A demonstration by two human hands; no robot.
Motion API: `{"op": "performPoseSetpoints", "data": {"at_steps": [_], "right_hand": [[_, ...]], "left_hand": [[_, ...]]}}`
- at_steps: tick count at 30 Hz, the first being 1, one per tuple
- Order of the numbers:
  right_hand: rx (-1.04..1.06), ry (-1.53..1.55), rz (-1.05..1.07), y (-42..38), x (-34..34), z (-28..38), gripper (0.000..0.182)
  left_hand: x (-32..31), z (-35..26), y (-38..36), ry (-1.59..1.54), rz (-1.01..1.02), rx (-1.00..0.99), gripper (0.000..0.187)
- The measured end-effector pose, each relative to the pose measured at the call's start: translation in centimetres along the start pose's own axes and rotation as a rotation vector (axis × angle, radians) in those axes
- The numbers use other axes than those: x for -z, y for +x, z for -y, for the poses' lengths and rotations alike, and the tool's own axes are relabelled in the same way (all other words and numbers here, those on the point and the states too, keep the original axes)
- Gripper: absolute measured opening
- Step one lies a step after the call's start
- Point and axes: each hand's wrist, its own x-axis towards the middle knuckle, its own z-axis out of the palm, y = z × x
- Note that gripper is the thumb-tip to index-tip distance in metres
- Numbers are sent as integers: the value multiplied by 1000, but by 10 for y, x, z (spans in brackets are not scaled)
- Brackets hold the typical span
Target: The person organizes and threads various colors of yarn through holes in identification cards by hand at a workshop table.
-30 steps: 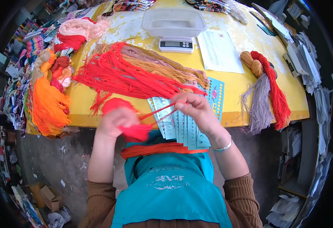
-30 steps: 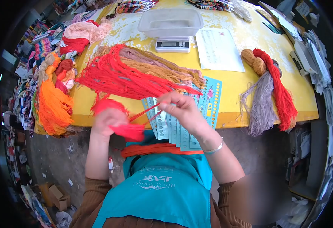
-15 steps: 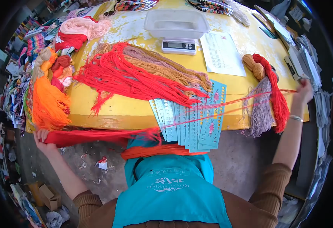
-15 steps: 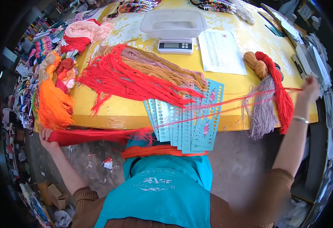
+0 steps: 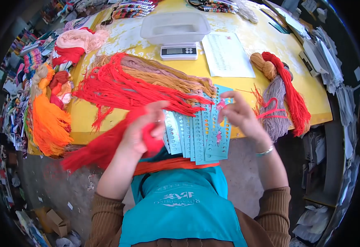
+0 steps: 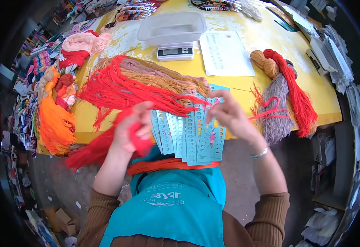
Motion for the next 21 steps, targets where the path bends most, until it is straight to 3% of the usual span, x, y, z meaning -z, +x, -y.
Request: {"op": "performPoseSetpoints", "data": {"at_steps": [3, 6, 9, 11, 13, 14, 17, 21], "right_hand": [[-62, 64, 134, 1, -26, -6, 46], [-92, 129, 147, 1, -32, -17, 45], [-41, 158, 96, 1, -33, -30, 46], [-44, 164, 26, 2, -37, -38, 37], [81, -144, -194, 6, -41, -50, 21], [81, -141, -193, 9, -41, -57, 21], [48, -188, -472, 22, -32, -80, 12], [43, -264, -478, 27, -22, -92, 11]], "left_hand": [[-28, 34, 38, 411, -70, 173, 39], [-37, 52, 57, 486, 37, 186, 20], [-27, 63, 66, 493, -49, 181, 20], [-22, 70, 72, 501, -78, 177, 22], [-14, 77, 77, 495, -125, 160, 20], [-10, 80, 80, 497, -128, 161, 20], [-7, 82, 84, 487, -258, 157, 23], [-22, 75, 75, 525, -373, 270, 40]]}}
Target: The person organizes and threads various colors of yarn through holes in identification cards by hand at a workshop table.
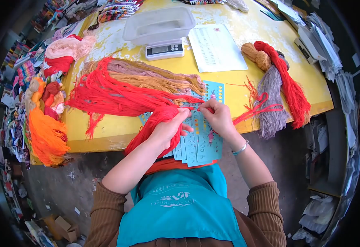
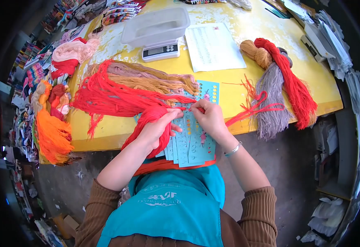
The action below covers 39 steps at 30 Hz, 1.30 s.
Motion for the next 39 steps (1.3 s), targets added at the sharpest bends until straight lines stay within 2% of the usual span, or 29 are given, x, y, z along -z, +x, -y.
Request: {"op": "performPoseSetpoints", "data": {"at_steps": [2, 9, 12, 15, 17, 23, 27, 29, 33, 35, 36, 39], "right_hand": [[73, -125, 63, -1, -1, 2, 11], [45, -144, 79, -3, 0, 9, 10], [58, -217, 82, -2, -2, 10, 10], [76, -209, 58, -3, -3, 8, 11], [59, -184, 50, -3, -3, 8, 11], [48, -105, 53, -2, -5, 0, 12], [5, -112, 124, -2, -6, 3, 14], [-21, -36, 143, -1, -8, 0, 15], [-37, -20, 162, 1, -8, 1, 15], [-83, -116, 240, 3, -5, 6, 16], [-83, -117, 240, 3, -3, 10, 16], [-57, -177, 292, 2, -2, 19, 15]], "left_hand": [[-3, 1, -8, 2, 12, 41, 49], [-7, 3, -9, -84, -26, 64, 49], [-4, 2, -3, -55, 21, 59, 49], [-5, 10, 3, -14, 41, 65, 46], [-7, 15, 4, 64, 47, -60, 39], [-9, 18, 14, 6, -21, -20, 30], [1, 26, 29, -51, 21, 21, 21], [2, 24, 30, 40, 70, 9, 13], [3, 23, 28, 98, 9, 6, 12], [11, 19, 26, 459, 57, -84, 13], [10, 13, 17, 475, -16, -103, 14], [33, 10, 17, 567, -74, -180, 15]]}}
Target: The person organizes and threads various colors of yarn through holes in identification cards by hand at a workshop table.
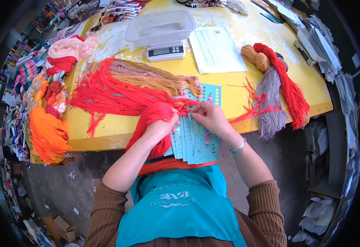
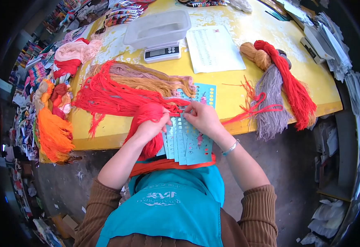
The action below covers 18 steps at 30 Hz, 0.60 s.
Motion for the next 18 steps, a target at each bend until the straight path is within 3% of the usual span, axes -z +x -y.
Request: {"op": "performPoseSetpoints", "data": {"at_steps": [5, 11, 14, 18], "right_hand": [[-40, -185, -6, 3, -3, 8, 29], [55, -290, -116, -1, -11, 7, 31], [-42, -280, -76, 1, -11, 10, 32], [-53, -162, -102, 4, -7, 8, 32]], "left_hand": [[7, 2, -3, -243, 36, -9, 15], [-7, -14, -6, -424, 258, 131, 18], [-10, -14, -5, -503, 353, 105, 25], [-13, -20, 6, -456, 170, 261, 31]]}}
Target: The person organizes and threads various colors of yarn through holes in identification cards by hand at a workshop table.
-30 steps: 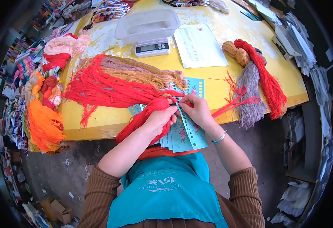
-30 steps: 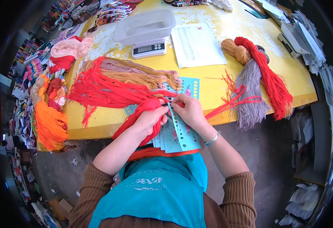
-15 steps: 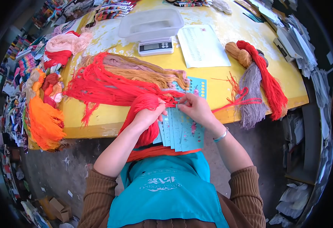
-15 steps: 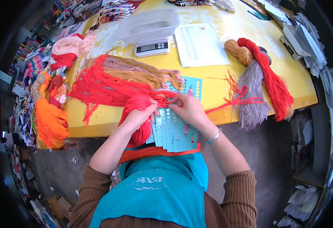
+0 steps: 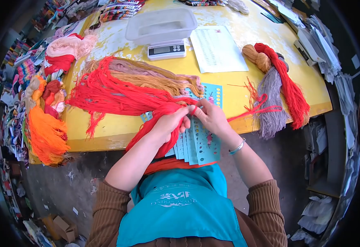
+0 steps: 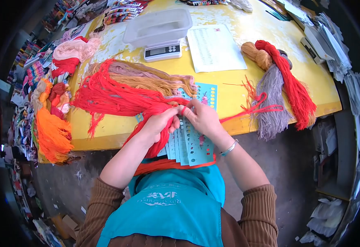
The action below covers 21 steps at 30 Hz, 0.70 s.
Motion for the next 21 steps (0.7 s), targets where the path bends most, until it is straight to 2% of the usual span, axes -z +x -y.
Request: {"op": "performPoseSetpoints", "data": {"at_steps": [2, 3, 4, 6, 7, 8, 9, 11, 12, 14, 15, 16, 17, 18, 19, 21], "right_hand": [[-54, 96, 159, 2, 8, 2, 37], [-54, 94, 159, 4, 7, -6, 37], [2, 209, 180, 7, 1, -19, 43], [55, 322, 196, 8, 3, -21, 50], [21, 348, 234, 8, 6, -21, 44], [-11, 374, 274, 8, 8, -17, 40], [-10, 373, 275, 8, 9, -14, 40], [-23, 165, 202, 8, 8, -7, 40], [-27, 165, 202, 6, 12, -2, 40], [-21, -30, 274, 4, 20, 8, 45], [-22, -29, 276, 4, 19, 5, 45], [-5, -15, 267, 5, 16, -1, 39], [13, -2, 258, 6, 14, -6, 34], [14, -1, 263, 6, 13, -7, 34], [41, -19, 228, 5, 12, -8, 29], [73, -35, 194, 5, 10, -8, 26]], "left_hand": [[0, 8, 4, 116, 71, -159, 21], [-4, 6, 6, 245, 106, -223, 20], [-6, 4, 7, 245, 108, -224, 20], [-16, -7, -1, 654, 41, -299, 22], [-7, 8, 14, 818, 6, -687, 22], [-7, 7, 13, 817, 6, -687, 22], [-6, 5, 13, 538, 30, -468, 22], [2, -2, 10, -51, 16, -44, 19], [13, -17, -1, -219, 131, -12, 18], [51, -19, -12, -335, 224, -26, 21], [75, -22, -19, -394, 298, -63, 22], [95, -33, -31, -459, 213, -34, 24], [117, -45, -45, -482, 193, -66, 28], [144, -54, -54, -477, 77, -100, 32], [181, -59, -54, -543, 74, -144, 34], [225, -79, -63, -587, -153, -252, 34]]}}
